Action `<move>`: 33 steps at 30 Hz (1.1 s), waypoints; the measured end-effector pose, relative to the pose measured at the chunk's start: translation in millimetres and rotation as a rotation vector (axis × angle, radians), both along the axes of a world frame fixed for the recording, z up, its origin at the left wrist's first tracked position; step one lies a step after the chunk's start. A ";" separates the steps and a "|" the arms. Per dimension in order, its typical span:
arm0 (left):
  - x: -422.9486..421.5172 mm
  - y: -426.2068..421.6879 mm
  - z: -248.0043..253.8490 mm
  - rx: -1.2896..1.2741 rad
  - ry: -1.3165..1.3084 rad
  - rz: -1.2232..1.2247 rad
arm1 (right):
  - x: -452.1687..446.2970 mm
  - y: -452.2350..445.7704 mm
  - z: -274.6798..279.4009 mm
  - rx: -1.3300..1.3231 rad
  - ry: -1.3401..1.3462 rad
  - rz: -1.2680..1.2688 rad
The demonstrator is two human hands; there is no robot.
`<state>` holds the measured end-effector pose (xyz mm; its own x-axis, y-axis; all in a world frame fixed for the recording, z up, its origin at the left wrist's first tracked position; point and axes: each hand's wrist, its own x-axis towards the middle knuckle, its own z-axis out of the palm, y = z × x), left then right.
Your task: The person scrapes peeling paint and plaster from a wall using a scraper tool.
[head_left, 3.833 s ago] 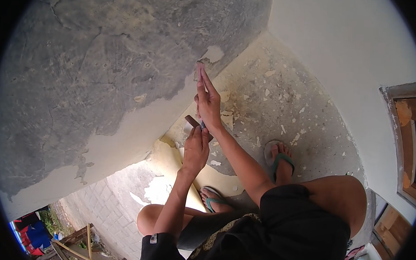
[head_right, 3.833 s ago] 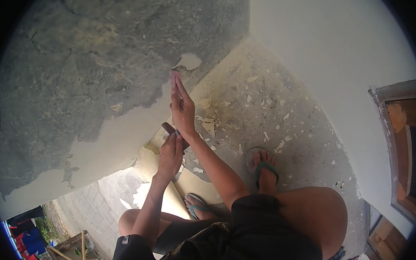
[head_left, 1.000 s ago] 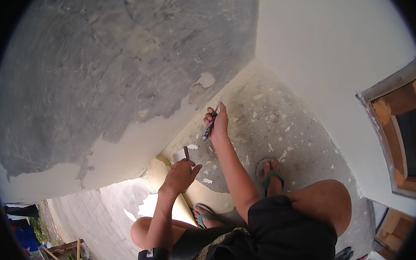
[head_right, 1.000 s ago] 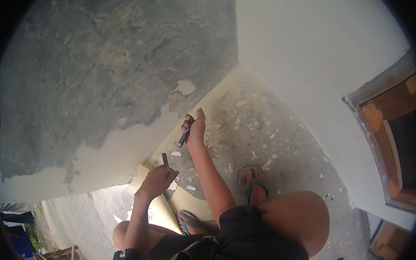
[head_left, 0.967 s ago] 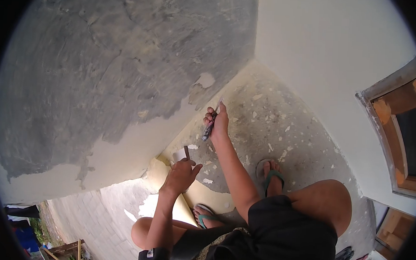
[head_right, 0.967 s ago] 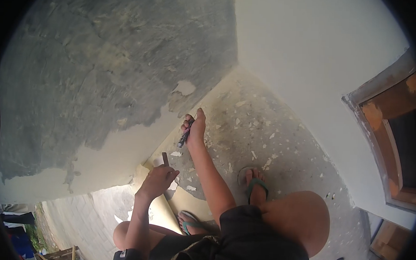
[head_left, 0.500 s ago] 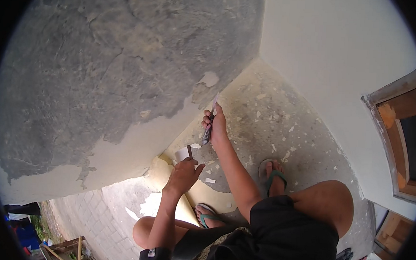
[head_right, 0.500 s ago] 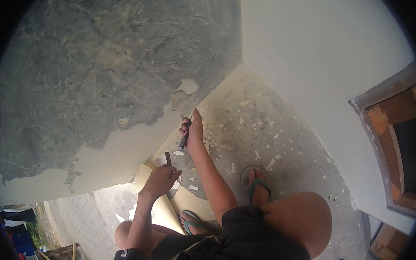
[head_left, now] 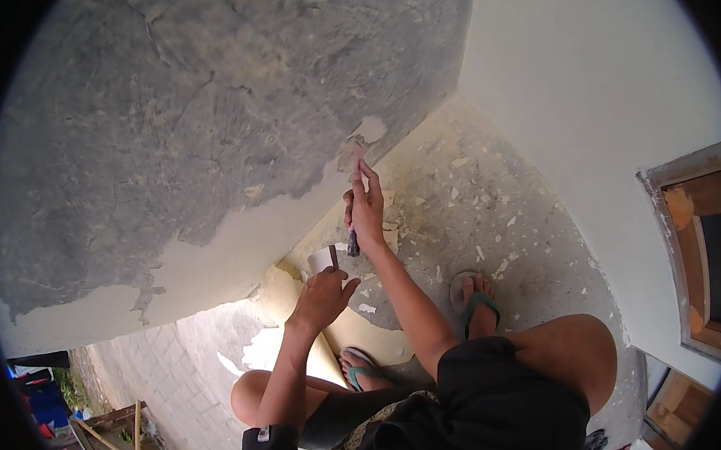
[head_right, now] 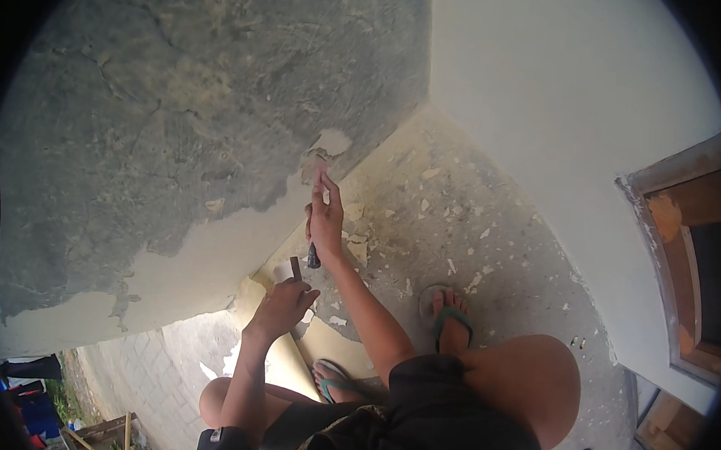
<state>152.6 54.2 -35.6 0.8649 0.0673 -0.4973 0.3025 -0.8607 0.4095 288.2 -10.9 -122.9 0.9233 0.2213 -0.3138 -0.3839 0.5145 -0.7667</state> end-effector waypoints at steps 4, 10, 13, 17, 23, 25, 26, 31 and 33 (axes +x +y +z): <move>-0.6 -1.9 -2.9 0.003 -0.013 0.003 | 0.2 11.8 -8.9 0.018 -0.188 -0.112; 2.1 -0.2 -0.3 -0.004 0.028 -0.008 | 2.4 15.0 -18.7 -0.115 -0.295 -0.131; 2.8 0.7 -0.2 -0.016 0.038 -0.001 | 8.7 21.6 -34.9 -0.134 -0.365 -0.198; 2.9 1.3 -1.0 -0.013 0.047 0.003 | 8.6 23.9 -28.3 -0.237 -0.329 -0.194; -0.2 4.5 0.0 -0.015 0.082 0.005 | 11.2 25.5 -36.3 -0.480 -0.495 -0.317; -3.7 2.8 -1.5 -0.039 0.079 0.032 | 9.5 22.2 -35.3 -0.486 -0.479 -0.294; -3.6 2.6 -2.8 -0.037 0.070 0.027 | 12.8 22.8 -34.5 -0.431 -0.483 -0.324; -6.6 5.5 4.7 0.000 0.080 0.010 | 72.5 -14.5 45.5 -0.186 -0.358 -0.385; -7.2 11.1 -6.3 -0.033 0.007 -0.013 | 78.7 -40.4 79.5 -0.099 -0.299 -0.427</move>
